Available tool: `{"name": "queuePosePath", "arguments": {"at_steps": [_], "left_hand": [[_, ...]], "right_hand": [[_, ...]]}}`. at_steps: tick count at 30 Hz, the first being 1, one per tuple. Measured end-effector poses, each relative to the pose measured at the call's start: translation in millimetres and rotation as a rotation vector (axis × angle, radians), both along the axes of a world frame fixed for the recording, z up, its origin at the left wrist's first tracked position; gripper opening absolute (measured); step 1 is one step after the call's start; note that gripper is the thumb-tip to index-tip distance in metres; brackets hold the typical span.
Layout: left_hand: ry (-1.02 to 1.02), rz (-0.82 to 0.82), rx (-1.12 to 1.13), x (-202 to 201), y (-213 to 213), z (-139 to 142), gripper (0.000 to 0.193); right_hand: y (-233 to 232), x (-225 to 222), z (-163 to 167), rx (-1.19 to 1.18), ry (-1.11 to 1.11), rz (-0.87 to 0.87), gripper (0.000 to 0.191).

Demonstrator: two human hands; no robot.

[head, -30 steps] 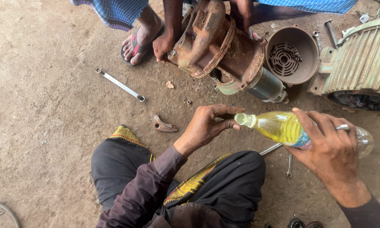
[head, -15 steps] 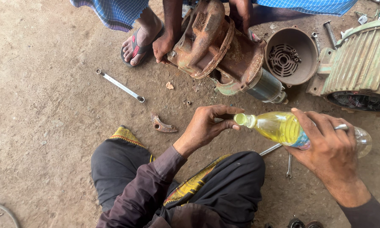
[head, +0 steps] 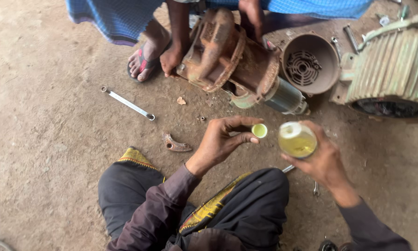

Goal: The person sits on the ground and uses a wrench to loosen bolts on a motor housing while another person holds the assembly. The person then uses a hammer to tap the housing and pours oil from a bottle into the motor's opening.

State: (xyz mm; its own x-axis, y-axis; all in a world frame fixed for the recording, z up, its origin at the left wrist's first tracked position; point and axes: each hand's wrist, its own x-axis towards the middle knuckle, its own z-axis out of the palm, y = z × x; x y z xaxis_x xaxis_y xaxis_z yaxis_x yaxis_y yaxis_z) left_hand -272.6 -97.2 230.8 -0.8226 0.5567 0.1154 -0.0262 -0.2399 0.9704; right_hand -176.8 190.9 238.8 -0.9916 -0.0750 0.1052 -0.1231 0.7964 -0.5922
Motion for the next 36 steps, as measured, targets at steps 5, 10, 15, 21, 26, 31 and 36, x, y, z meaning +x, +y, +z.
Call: {"name": "queuePosePath", "arguments": {"at_steps": [5,10,15,21,26,31,36], "left_hand": [[-0.072,-0.014,-0.027,3,7,6,0.041],[-0.074,-0.03,-0.045,10,12,7,0.041],[-0.044,-0.017,-0.079,10,18,7,0.042],[-0.043,-0.015,-0.102,13,25,1,0.041],[-0.084,-0.017,-0.091,17,32,-2,0.041],[0.043,0.005,-0.125,16,37,1,0.043],[0.121,0.014,-0.139,15,38,7,0.04]], "right_hand": [[11,9,-58,-0.44,0.031,-0.224,0.057],[38,21,-142,-0.628,0.145,-0.446,0.056],[79,39,-195,-0.6,0.241,-0.581,0.066],[107,68,-224,-0.6,0.2,-0.626,0.072],[83,73,-208,-0.815,0.053,-0.667,0.071],[-22,86,-135,-1.234,0.029,-0.939,0.049],[-85,53,-63,-1.084,0.196,-0.414,0.049]]}}
